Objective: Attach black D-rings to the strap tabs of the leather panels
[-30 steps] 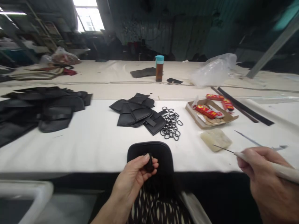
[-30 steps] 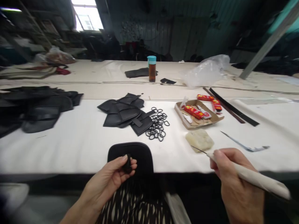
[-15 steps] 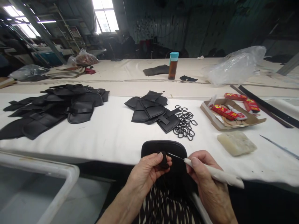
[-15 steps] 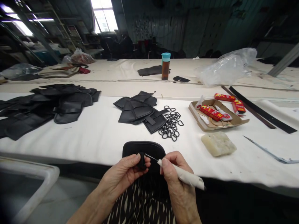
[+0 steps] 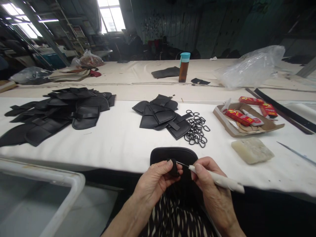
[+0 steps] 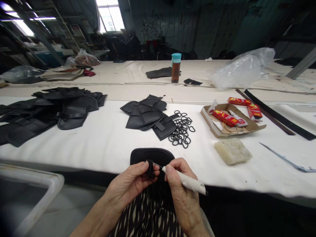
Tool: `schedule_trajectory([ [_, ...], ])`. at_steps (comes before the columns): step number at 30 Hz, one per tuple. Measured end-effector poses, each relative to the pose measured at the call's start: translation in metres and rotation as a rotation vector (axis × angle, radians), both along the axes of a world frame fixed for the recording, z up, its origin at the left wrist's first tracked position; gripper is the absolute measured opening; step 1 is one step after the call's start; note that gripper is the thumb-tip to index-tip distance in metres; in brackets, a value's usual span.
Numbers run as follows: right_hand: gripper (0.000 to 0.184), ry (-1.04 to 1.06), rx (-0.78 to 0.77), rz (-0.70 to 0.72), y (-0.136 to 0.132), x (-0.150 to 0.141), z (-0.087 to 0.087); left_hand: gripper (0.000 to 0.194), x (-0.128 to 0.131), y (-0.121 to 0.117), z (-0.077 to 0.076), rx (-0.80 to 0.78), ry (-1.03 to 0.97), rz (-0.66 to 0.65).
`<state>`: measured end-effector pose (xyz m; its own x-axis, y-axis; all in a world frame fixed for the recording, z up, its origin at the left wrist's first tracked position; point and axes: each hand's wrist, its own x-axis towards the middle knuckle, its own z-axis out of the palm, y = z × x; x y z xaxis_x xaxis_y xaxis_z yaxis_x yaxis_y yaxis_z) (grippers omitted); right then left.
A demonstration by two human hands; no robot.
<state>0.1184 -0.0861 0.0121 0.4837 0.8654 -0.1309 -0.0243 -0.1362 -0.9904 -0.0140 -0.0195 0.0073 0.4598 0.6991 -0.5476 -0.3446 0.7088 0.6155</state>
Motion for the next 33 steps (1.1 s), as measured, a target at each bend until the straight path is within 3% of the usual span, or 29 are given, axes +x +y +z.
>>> schedule_trajectory([
  [7,0.027,-0.046,0.043,0.111,-0.003,0.005,-0.010,0.016,0.002,-0.001,-0.002,0.002,-0.011,0.012],
  [14,0.010,-0.200,0.286,0.342,-0.008,0.020,-0.015,0.017,0.008,-0.003,-0.004,0.005,0.017,0.076],
  [24,0.008,-0.152,0.303,0.129,-0.028,0.028,-0.003,0.016,0.009,-0.001,-0.004,-0.033,0.039,0.099],
  [33,0.009,-0.254,0.388,0.176,-0.033,0.038,-0.004,0.012,0.011,-0.004,-0.002,-0.039,0.057,0.146],
])
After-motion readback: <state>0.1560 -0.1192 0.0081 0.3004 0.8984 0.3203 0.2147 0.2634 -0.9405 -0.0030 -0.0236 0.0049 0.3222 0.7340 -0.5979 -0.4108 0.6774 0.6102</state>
